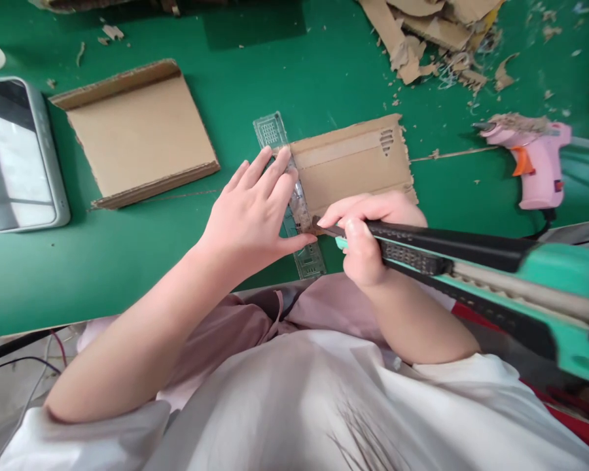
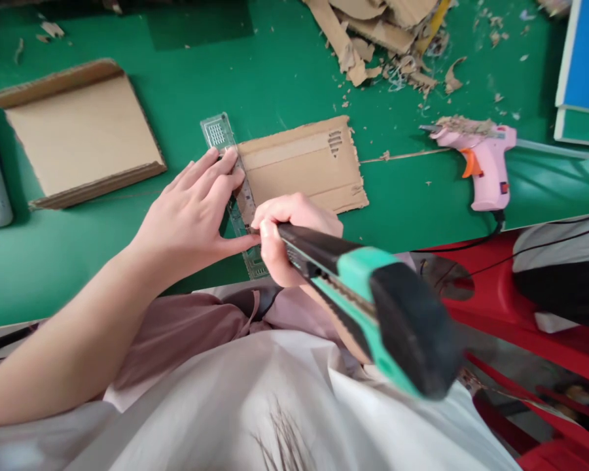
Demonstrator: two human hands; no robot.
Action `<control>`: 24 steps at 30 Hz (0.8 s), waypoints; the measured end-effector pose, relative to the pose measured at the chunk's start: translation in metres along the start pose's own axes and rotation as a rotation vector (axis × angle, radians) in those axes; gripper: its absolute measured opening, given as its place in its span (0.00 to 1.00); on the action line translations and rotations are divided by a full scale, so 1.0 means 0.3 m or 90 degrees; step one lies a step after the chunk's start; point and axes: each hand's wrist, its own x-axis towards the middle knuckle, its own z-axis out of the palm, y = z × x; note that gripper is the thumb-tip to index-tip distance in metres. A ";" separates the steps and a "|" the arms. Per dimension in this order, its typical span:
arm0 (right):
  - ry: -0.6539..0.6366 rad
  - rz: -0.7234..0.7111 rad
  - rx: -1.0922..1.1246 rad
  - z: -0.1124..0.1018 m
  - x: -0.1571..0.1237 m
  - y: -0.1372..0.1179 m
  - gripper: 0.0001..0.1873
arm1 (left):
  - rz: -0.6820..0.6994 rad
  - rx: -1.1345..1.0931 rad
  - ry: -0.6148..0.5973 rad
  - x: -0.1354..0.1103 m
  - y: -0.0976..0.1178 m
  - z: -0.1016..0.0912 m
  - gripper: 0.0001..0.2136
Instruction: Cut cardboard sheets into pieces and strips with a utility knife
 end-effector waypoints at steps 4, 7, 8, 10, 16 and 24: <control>0.052 -0.048 0.049 -0.019 0.009 -0.018 0.10 | 0.003 0.007 -0.003 0.001 0.001 -0.002 0.32; 0.037 -0.040 0.065 -0.026 0.007 -0.020 0.08 | 0.004 0.003 -0.004 0.001 0.001 -0.003 0.32; 0.039 -0.037 0.064 -0.025 0.004 -0.017 0.08 | 0.003 0.001 -0.003 0.001 0.001 -0.004 0.32; 0.046 -0.041 0.059 -0.021 -0.002 -0.010 0.09 | 0.002 -0.004 0.000 0.001 0.002 -0.004 0.31; 0.045 -0.058 0.058 -0.019 -0.006 -0.010 0.07 | -0.005 -0.006 -0.009 0.001 0.005 -0.006 0.31; 0.073 -0.078 0.063 0.000 -0.001 -0.003 0.07 | 0.000 -0.004 0.001 0.001 0.002 -0.001 0.32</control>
